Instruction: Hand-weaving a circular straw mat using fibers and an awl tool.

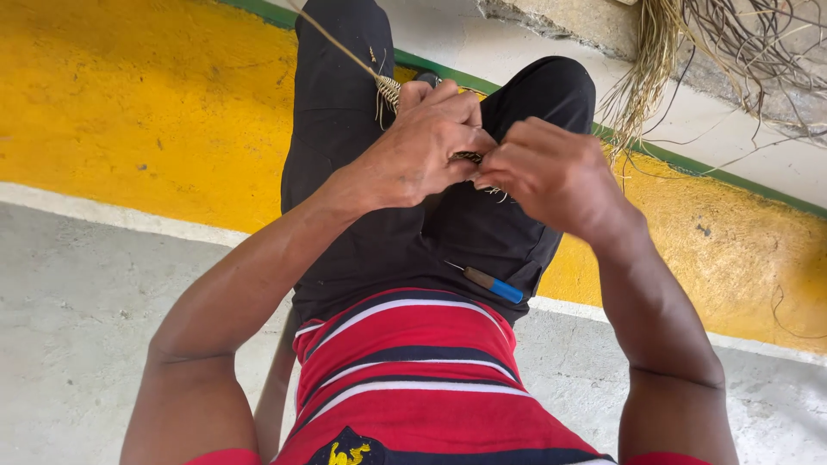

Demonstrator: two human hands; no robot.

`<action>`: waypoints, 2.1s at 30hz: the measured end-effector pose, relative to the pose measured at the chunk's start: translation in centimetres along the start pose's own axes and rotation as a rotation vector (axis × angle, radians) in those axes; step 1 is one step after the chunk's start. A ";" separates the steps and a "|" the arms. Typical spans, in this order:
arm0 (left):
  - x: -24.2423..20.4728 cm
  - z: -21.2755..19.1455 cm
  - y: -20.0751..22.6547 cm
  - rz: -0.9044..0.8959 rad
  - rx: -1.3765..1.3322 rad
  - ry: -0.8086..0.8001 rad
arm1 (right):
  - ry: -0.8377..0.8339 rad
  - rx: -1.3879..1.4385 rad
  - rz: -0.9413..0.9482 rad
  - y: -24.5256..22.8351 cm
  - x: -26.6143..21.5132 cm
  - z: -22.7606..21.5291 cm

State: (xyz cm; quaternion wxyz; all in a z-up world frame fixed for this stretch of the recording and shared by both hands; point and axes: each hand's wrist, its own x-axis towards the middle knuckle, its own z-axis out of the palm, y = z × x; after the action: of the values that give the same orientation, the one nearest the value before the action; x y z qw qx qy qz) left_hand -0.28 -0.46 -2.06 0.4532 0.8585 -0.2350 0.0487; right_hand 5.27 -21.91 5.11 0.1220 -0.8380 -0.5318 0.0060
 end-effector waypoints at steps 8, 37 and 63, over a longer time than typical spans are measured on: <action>-0.9 -1.6 0.7 0.049 -0.098 0.001 | -0.195 0.923 0.069 4.6 0.1 3.2; -2.0 -2.3 1.2 0.013 0.087 -0.090 | -0.187 1.234 0.428 1.3 -0.7 6.8; -11.2 2.9 2.9 0.124 0.407 -0.105 | -0.088 0.632 0.458 -6.7 -8.1 8.8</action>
State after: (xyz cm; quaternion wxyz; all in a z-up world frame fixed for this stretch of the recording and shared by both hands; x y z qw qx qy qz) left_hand -11.82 -0.17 -4.90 0.2539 0.9174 -0.2962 0.0783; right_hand -5.48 -24.72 -3.03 0.3466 -0.8550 -0.3077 0.2327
